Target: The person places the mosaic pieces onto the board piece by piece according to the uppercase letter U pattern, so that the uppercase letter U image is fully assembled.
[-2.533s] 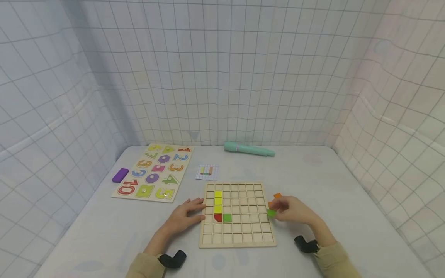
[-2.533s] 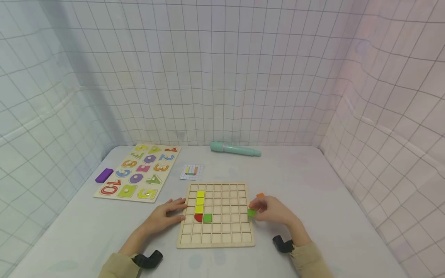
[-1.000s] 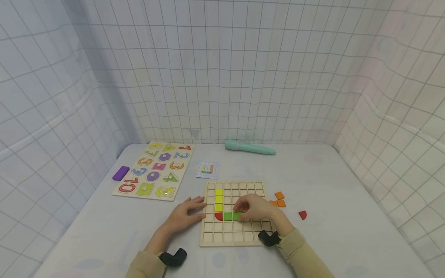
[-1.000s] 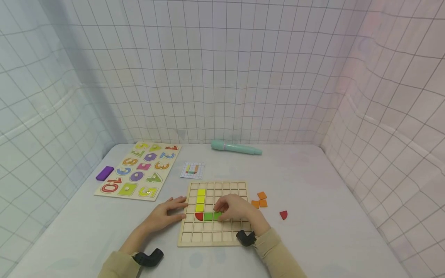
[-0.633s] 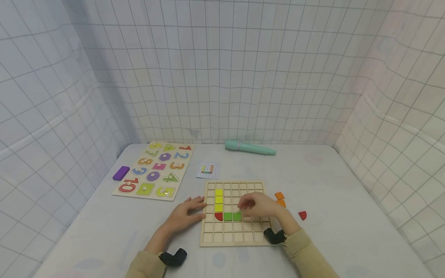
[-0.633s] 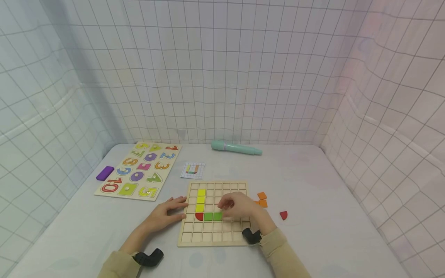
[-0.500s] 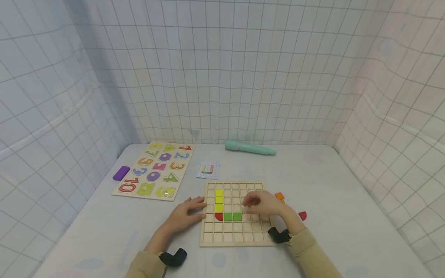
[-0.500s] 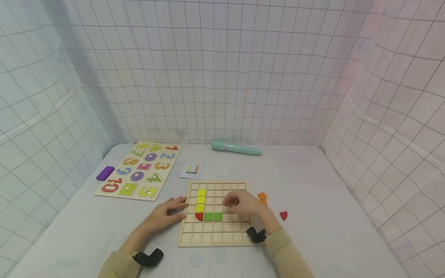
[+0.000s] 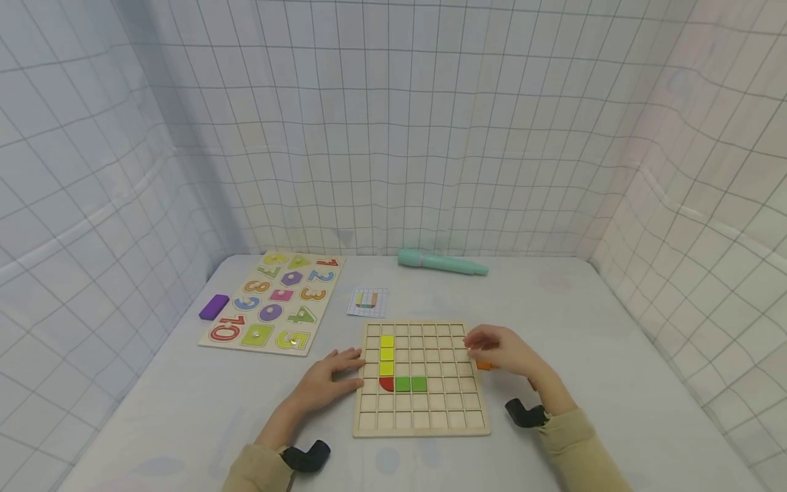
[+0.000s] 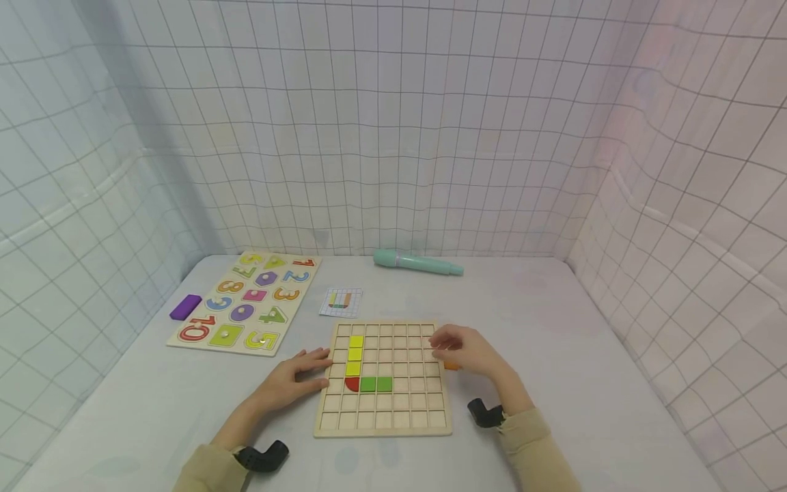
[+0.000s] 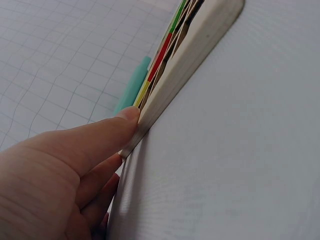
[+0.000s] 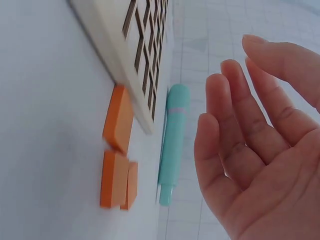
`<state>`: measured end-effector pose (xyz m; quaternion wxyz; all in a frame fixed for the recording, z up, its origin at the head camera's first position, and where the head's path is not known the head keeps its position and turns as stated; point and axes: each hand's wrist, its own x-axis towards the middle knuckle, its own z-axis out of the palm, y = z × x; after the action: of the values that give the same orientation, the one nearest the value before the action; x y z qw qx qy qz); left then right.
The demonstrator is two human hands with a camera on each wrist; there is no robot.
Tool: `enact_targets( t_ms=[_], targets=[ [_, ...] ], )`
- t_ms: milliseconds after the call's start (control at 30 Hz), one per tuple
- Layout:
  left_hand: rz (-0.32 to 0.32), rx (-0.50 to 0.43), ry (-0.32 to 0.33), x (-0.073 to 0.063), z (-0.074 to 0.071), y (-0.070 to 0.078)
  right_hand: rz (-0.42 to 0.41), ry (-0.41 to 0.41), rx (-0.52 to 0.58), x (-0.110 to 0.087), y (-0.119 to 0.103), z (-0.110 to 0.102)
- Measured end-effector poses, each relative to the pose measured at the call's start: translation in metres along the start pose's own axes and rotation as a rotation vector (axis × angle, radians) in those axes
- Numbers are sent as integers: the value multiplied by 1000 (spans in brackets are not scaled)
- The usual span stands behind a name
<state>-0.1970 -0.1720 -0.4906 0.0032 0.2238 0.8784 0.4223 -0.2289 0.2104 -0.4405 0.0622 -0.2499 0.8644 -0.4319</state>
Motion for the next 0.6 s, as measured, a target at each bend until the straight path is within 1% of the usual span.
enact_targets(
  t_ms=[133, 267, 600],
  targets=[
    [-6, 0, 4, 0, 0, 0, 36, 51, 3, -9, 9, -9],
    [-8, 4, 2, 0, 0, 1, 46, 96, -4, -17, 16, -18],
    [1, -2, -11, -1, -1, 2, 84, 157, -24, -32, 28, -29]
  ],
)
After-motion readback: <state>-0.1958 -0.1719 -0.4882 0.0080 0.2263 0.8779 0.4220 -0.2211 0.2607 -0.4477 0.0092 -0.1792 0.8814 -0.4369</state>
